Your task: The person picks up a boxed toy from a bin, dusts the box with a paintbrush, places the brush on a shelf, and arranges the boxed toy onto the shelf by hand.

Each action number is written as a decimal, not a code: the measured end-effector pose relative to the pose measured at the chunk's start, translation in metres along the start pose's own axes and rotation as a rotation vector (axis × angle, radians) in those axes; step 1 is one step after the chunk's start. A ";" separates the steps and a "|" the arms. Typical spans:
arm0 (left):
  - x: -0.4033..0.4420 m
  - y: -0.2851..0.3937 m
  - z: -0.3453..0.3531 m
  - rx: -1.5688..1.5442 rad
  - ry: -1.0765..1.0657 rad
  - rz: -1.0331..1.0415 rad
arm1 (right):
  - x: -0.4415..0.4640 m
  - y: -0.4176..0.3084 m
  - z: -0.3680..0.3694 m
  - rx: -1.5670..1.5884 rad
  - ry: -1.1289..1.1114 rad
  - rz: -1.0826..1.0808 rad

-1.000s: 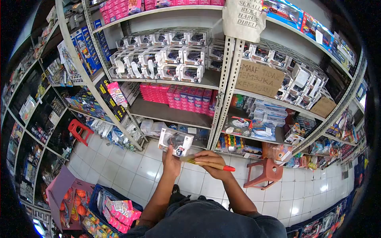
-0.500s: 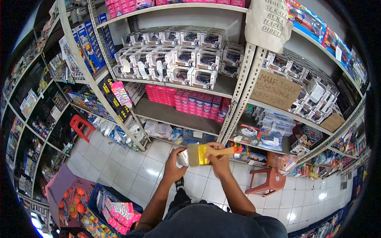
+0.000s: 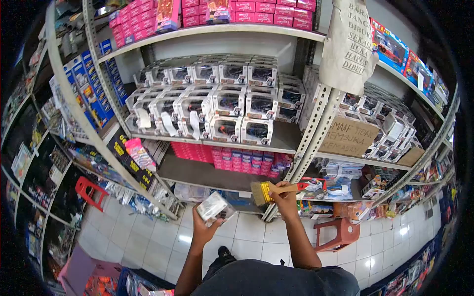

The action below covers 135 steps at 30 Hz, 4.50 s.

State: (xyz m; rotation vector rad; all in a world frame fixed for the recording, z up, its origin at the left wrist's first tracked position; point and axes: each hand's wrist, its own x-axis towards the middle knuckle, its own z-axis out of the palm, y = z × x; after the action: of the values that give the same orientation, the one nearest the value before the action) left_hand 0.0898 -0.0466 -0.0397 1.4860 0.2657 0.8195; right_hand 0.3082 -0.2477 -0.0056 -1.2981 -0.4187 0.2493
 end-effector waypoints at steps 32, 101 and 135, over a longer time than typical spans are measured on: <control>0.115 -0.021 -0.028 -1.047 0.095 -0.332 | 0.056 0.030 0.024 -0.380 0.143 -0.086; 0.084 -0.028 -0.053 -0.974 0.189 -0.271 | 0.256 -0.059 0.205 -0.565 0.085 -0.530; 0.120 0.061 -0.005 -0.022 0.192 0.300 | 0.032 -0.027 0.146 0.110 -0.215 0.009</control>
State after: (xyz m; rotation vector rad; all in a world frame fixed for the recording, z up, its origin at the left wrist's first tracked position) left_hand 0.1522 0.0252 0.0552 1.4472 0.1777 1.2056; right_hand 0.2721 -0.1141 0.0558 -1.1692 -0.5738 0.4161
